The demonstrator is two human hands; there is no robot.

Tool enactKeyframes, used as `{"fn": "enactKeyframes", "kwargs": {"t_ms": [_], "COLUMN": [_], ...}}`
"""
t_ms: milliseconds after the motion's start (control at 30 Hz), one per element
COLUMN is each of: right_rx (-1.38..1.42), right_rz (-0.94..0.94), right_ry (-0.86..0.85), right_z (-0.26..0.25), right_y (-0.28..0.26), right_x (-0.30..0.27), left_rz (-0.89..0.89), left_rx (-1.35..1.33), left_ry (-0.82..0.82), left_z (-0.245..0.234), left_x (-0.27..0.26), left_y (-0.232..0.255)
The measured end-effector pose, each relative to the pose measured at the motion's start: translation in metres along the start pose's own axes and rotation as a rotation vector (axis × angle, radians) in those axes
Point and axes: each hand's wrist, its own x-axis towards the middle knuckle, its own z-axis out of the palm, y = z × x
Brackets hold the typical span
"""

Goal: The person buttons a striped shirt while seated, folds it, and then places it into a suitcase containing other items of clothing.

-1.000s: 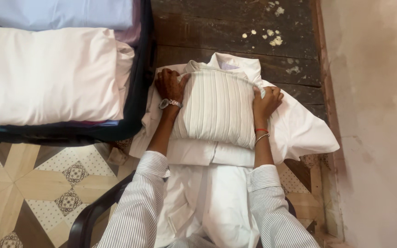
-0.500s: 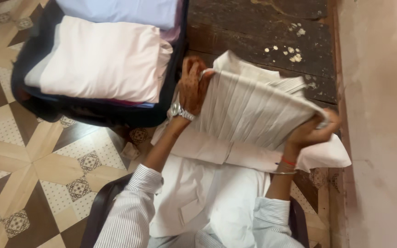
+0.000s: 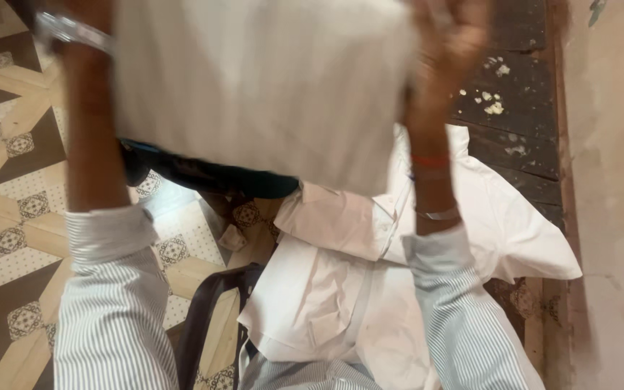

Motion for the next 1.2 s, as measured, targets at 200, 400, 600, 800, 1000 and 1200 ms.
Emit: {"fn": "enactKeyframes", "kwargs": {"t_ms": [200,400,600,800,1000,1200], "right_rx": [-0.289,-0.850,-1.071,-0.896,-0.772,-1.259], "right_rz": [0.481,0.359,0.338,0.140,0.041,0.592], "right_ry": [0.042,-0.219,-0.406,-0.488,-0.183,-0.263], "right_z": [0.145,0.163,0.175,0.133,-0.051,-0.239], "right_y": [0.214,0.241,0.223,0.180,0.099,0.094], "right_x": [-0.053,-0.100,-0.096,-0.101,-0.166,-0.227], "left_rz": [-0.178,-0.166,0.086,0.308,0.496,0.375], "left_rx": [0.134,0.107,0.256,-0.120,0.098,0.100], "left_ry": [-0.237,-0.238,-0.030,-0.001,-0.415,-0.680], "left_z": [0.079,0.155,0.160,0.046,-0.044,-0.041], "left_x": [0.002,0.067,0.068,0.027,-0.105,-0.085], "left_y": [-0.114,-0.106,-0.096,0.024,0.173,0.174]}}
